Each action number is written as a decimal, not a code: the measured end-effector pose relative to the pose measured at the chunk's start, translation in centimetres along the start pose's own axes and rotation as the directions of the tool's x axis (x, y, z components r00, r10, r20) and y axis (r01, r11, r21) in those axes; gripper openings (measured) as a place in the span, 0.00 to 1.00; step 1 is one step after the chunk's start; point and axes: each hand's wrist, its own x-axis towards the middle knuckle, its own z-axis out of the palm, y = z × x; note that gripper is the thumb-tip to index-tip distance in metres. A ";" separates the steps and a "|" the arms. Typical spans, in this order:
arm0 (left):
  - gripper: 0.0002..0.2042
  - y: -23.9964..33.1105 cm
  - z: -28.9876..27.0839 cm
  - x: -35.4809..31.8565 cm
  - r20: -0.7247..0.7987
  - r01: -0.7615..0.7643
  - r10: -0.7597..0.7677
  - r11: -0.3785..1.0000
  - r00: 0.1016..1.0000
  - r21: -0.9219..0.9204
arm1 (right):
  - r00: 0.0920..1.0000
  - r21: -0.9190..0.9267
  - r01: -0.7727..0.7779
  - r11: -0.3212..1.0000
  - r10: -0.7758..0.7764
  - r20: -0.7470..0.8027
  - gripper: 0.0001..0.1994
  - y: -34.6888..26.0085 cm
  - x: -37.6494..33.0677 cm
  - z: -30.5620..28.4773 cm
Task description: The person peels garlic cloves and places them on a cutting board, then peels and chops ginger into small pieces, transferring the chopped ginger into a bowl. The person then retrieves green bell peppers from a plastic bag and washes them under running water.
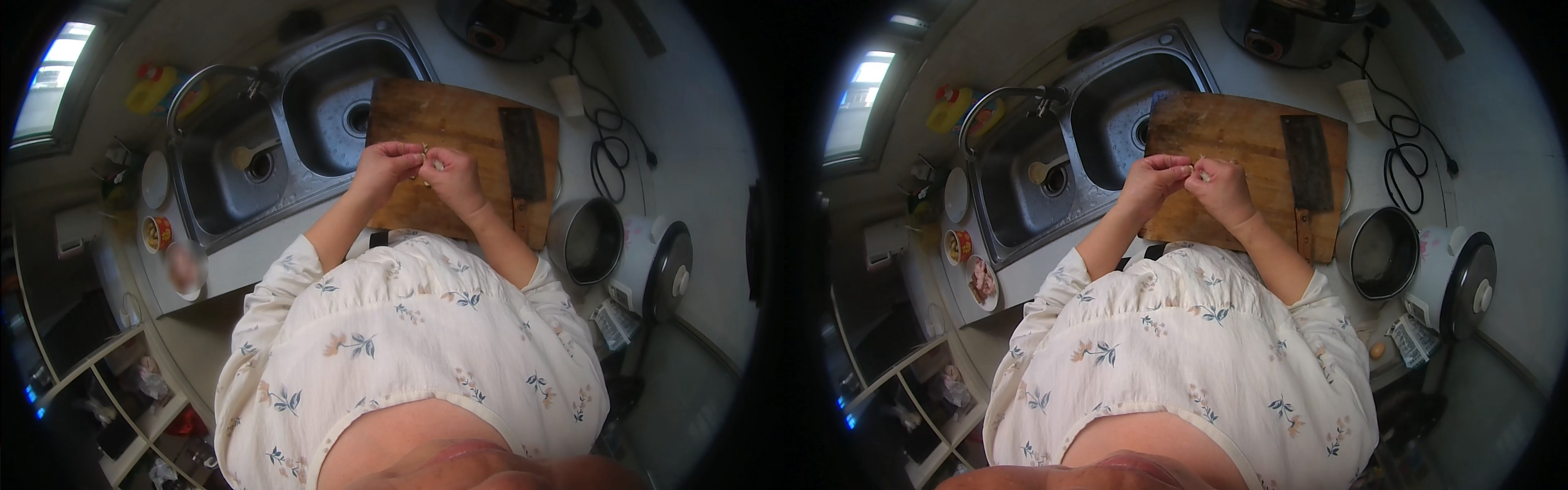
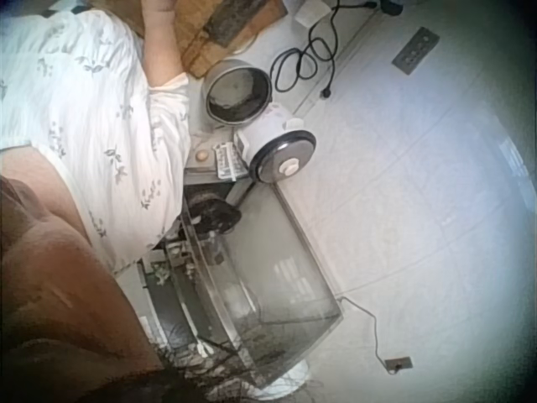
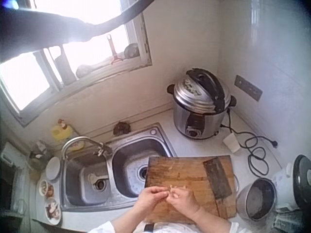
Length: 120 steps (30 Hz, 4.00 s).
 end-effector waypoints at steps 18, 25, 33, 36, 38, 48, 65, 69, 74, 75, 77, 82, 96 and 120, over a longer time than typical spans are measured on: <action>0.07 0.8 -1.0 -0.2 0.155 0.153 -0.133 0.980 0.979 -0.123 | 0.940 0.359 -0.312 0.880 0.230 0.253 0.06 -0.3 -0.2 -1.5; 0.07 1.1 -1.2 -0.2 0.215 0.192 -0.173 0.979 0.961 -0.073 | 0.849 0.443 -0.511 0.737 0.353 0.393 0.07 0.2 0.1 -2.4; 0.08 0.6 -1.1 0.1 0.248 0.207 -0.172 0.971 0.953 -0.123 | 0.898 0.460 -0.430 0.777 0.315 0.308 0.06 1.2 -0.8 -0.9; 0.08 0.4 -0.4 0.1 0.197 0.151 -0.135 0.986 0.971 -0.068 | 0.989 0.255 -0.130 0.958 0.107 0.102 0.06 1.1 -1.2 0.0; 0.08 0.3 -0.1 -0.2 0.167 0.110 -0.105 0.994 0.980 -0.020 | 0.996 0.183 -0.066 0.981 0.053 0.075 0.07 0.9 -1.2 0.0; 0.08 -0.6 -0.9 1.1 0.074 -0.010 -0.008 0.972 0.997 0.233 | 0.805 0.692 -0.540 0.478 0.534 0.259 0.05 2.4 -0.5 -2.6; 0.12 -2.7 -0.9 2.2 0.112 -0.270 0.250 0.804 0.962 0.530 | 0.962 0.017 -0.263 0.965 0.262 0.072 0.06 5.7 0.4 -1.8; 0.13 -2.1 0.0 1.6 0.179 -0.243 0.189 0.897 0.966 0.369 | 0.973 0.231 -0.230 0.945 0.213 0.093 0.05 3.3 -0.1 -1.1; 0.12 -1.6 0.3 0.9 0.162 -0.170 0.148 0.977 0.976 0.130 | 0.913 0.381 -0.409 0.830 0.380 0.152 0.05 2.4 0.3 -1.2; 0.12 -1.5 0.2 0.9 0.150 -0.172 0.153 0.977 0.977 0.123 | 0.883 0.353 -0.469 0.810 0.436 0.173 0.05 2.3 0.4 -1.4; 0.12 -1.4 0.1 0.8 0.135 -0.184 0.172 0.979 0.976 0.089 | 0.924 0.374 -0.381 0.845 0.337 0.180 0.06 2.0 0.5 -1.6; 0.11 -0.8 -0.2 0.5 0.132 -0.178 0.150 0.955 0.980 0.237 | 0.950 0.196 -0.266 0.944 0.222 0.219 0.07 0.9 0.8 -2.1; 0.09 0.2 -0.1 0.0 0.178 -0.209 0.157 0.923 0.971 0.324 | 0.877 0.185 -0.415 0.891 0.338 0.340 0.07 0.3 1.1 -2.9; 0.10 0.1 0.5 -0.5 0.231 -0.233 0.161 0.915 0.960 0.328 | 0.849 0.552 -0.526 0.647 0.440 0.294 0.03 0.0 0.1 -2.3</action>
